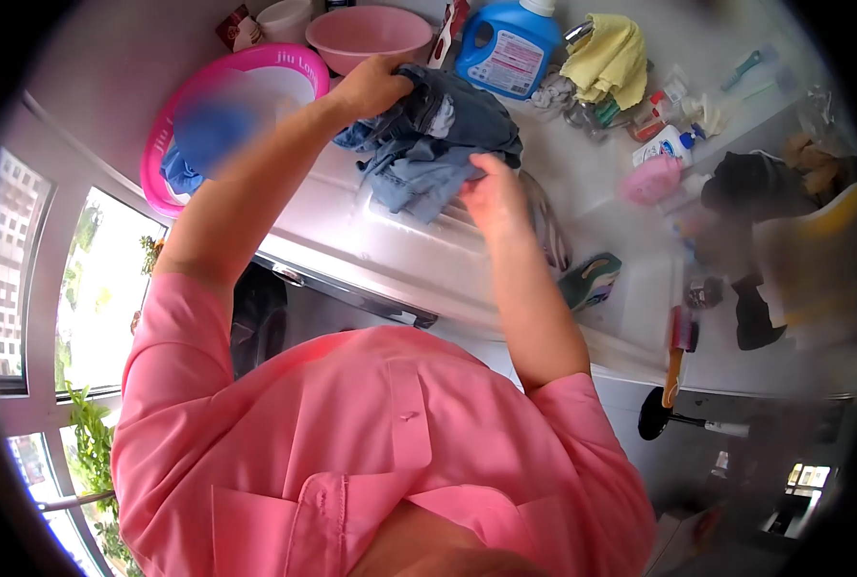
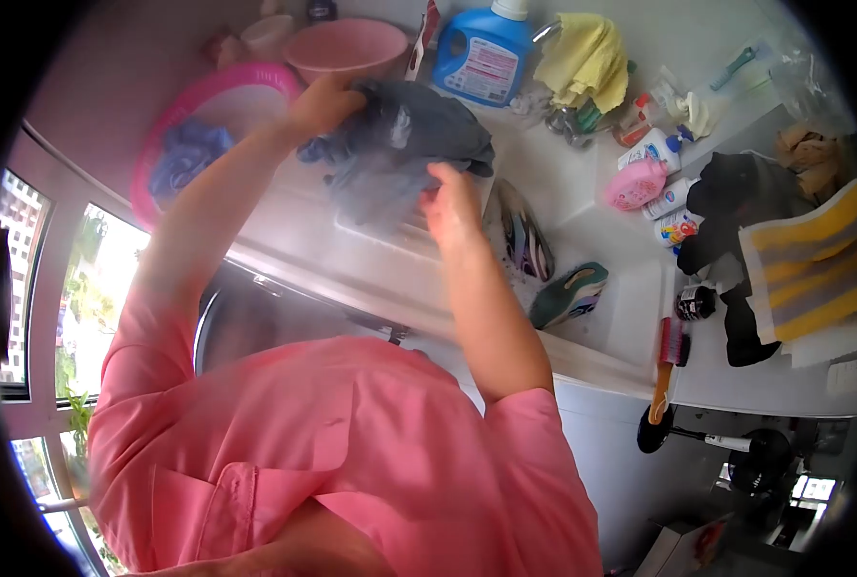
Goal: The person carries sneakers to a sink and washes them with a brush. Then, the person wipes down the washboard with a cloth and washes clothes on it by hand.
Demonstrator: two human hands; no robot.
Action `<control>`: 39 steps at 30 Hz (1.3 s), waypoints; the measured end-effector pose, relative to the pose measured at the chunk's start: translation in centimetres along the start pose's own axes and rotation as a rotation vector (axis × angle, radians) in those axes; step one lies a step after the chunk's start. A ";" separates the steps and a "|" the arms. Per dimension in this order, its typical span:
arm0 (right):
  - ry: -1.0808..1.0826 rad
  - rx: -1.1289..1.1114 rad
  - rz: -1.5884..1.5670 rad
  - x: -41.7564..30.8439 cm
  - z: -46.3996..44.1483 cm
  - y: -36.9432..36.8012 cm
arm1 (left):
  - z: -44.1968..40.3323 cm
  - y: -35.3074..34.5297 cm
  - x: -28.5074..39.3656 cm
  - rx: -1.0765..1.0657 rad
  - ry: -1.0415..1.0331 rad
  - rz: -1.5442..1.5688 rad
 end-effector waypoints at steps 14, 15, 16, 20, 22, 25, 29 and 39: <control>0.773 0.236 1.069 -1.8 1.0 -0.8 | -1.4 0.7 1.6 0.434 0.139 0.152; 0.728 0.478 1.226 -0.2 0.5 -2.1 | -2.8 0.9 2.8 0.398 0.087 0.055; 0.673 0.725 1.373 1.2 0.0 -3.2 | -4.2 1.2 3.0 0.398 0.087 0.050; 0.650 0.876 1.619 4.5 -3.5 -3.3 | -7.7 4.6 5.3 0.396 0.048 -0.105; 0.700 0.824 1.672 4.4 -3.5 -2.7 | -8.1 7.1 5.4 0.451 0.099 -0.186; 0.835 0.600 1.662 2.3 -1.9 0.5 | -5.4 9.3 6.4 0.481 0.179 -0.237; 0.815 0.686 1.276 -3.2 -0.9 6.7 | -2.9 11.8 3.1 0.491 0.069 -0.320; 0.579 -0.165 -0.062 -10.3 2.1 2.4 | -3.0 16.5 5.5 0.531 -0.020 -0.639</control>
Point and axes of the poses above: each hand's wrist, its own z-axis away from the middle knuckle, its own y-axis out of the back of the hand, x = y × z, the point moved 2 cm from there along -z, towards the middle knuckle, and after that the axes turned 15 degrees about -y, right-handed, at the moved point
